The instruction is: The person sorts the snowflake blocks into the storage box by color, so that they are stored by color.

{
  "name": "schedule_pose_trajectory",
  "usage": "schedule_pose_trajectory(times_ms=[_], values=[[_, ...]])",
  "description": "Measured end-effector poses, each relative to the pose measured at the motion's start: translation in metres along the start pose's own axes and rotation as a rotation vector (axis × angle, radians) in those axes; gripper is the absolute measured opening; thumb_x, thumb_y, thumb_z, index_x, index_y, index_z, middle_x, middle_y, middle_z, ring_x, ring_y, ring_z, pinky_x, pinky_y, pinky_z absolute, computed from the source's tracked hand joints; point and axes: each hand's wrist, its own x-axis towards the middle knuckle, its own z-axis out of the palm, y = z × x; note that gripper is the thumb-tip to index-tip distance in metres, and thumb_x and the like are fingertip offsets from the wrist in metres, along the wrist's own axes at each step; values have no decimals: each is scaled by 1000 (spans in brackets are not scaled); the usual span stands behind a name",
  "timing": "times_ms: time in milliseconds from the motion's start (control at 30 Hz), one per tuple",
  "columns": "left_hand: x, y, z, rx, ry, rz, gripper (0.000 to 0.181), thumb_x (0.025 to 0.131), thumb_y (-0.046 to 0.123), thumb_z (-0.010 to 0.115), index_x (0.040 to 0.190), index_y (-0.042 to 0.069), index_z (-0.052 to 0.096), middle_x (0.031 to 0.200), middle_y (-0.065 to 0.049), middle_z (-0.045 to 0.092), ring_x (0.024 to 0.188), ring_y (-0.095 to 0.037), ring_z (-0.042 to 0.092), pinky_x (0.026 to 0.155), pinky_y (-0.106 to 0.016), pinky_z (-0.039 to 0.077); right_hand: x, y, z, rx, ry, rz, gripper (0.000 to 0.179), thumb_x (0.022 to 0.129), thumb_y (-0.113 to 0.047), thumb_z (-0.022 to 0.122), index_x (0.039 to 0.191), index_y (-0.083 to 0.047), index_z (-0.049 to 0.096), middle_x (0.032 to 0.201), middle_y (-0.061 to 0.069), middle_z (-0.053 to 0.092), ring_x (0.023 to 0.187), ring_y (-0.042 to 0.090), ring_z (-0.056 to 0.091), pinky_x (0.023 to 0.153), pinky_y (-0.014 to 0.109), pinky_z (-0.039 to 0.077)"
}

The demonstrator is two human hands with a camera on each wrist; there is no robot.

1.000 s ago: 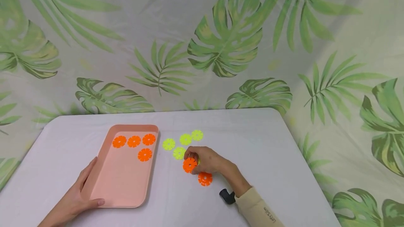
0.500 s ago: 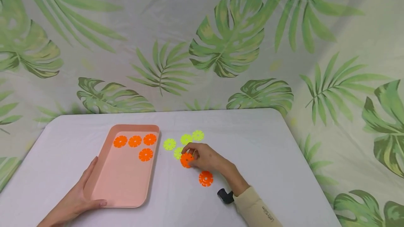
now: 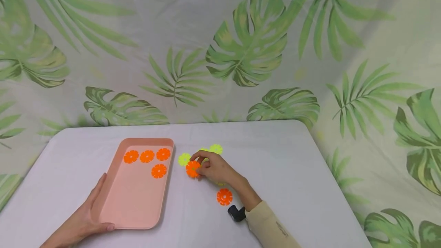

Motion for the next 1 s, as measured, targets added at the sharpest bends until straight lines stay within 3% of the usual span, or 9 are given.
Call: schedule_pose_trajectory(times_ms=[100, 200, 333, 467, 700, 767, 800, 900, 1000], values=[[1, 2, -2, -41, -18, -30, 136, 79, 21, 89, 165, 39, -15, 175, -22, -5, 151, -47, 13, 127, -43, 15, 6, -3, 1, 0, 3, -17, 35, 97, 6, 63, 129, -9, 64, 113, 15, 59, 78, 36, 73, 69, 28, 56], [2, 5, -3, -72, -30, -52, 136, 79, 20, 89, 165, 41, -15, 175, -21, -7, 149, -52, 11, 109, -76, 19, 9, -7, 2, 5, 12, -13, 34, 98, 3, 64, 130, -9, 64, 115, 14, 60, 81, 37, 72, 73, 32, 59], [-1, 5, -3, -77, -24, -35, 135, 80, 21, 89, 165, 41, -14, 176, -18, -6, 154, -31, 9, 127, -38, 13, 12, -11, 5, 46, 25, 1, 34, 99, 1, 64, 130, -11, 64, 112, 14, 59, 85, 36, 73, 80, 39, 62], [-1, 3, -2, -70, -9, 2, 135, 80, 20, 89, 166, 38, -13, 175, -19, -4, 150, 2, 11, 94, 5, 13, 15, -12, 7, 71, 38, 1, 34, 99, 2, 64, 131, -12, 64, 110, 15, 59, 86, 33, 75, 82, 39, 63], [1, 5, -1, -123, -19, -32, 135, 79, 16, 89, 166, 40, -12, 175, -21, -4, 153, -37, 10, 104, -1, 14, 20, -14, 12, 115, 40, -11, 37, 99, 4, 64, 132, -12, 65, 110, 16, 60, 91, 41, 75, 85, 45, 63], [2, 6, -2, -137, -25, -57, 136, 79, 15, 89, 165, 42, -12, 175, -21, -5, 151, -45, 9, 123, -23, 14, 22, -14, 13, 127, 35, -20, 37, 99, 3, 63, 132, -12, 64, 109, 15, 60, 91, 44, 73, 86, 46, 63], [2, 6, -2, -144, -26, -61, 136, 78, 15, 89, 165, 43, -12, 175, -20, -6, 151, -46, 9, 124, -23, 14, 23, -14, 14, 133, 33, -23, 37, 99, 3, 63, 132, -12, 64, 109, 15, 60, 92, 44, 73, 86, 46, 63], [2, 7, -2, -178, -34, -82, 136, 78, 13, 89, 165, 44, -11, 175, -19, -9, 152, -50, 5, 119, -65, 13, 26, -16, 16, 139, 33, -33, 37, 99, 3, 64, 132, -12, 65, 108, 15, 60, 93, 45, 73, 86, 46, 63], [2, 6, -2, -194, -36, -78, 135, 79, 13, 88, 165, 44, -11, 175, -17, -9, 152, -49, 5, 123, -52, 14, 28, -19, 18, 132, 39, -37, 37, 98, 2, 65, 132, -13, 66, 109, 16, 62, 92, 44, 74, 85, 45, 63]])
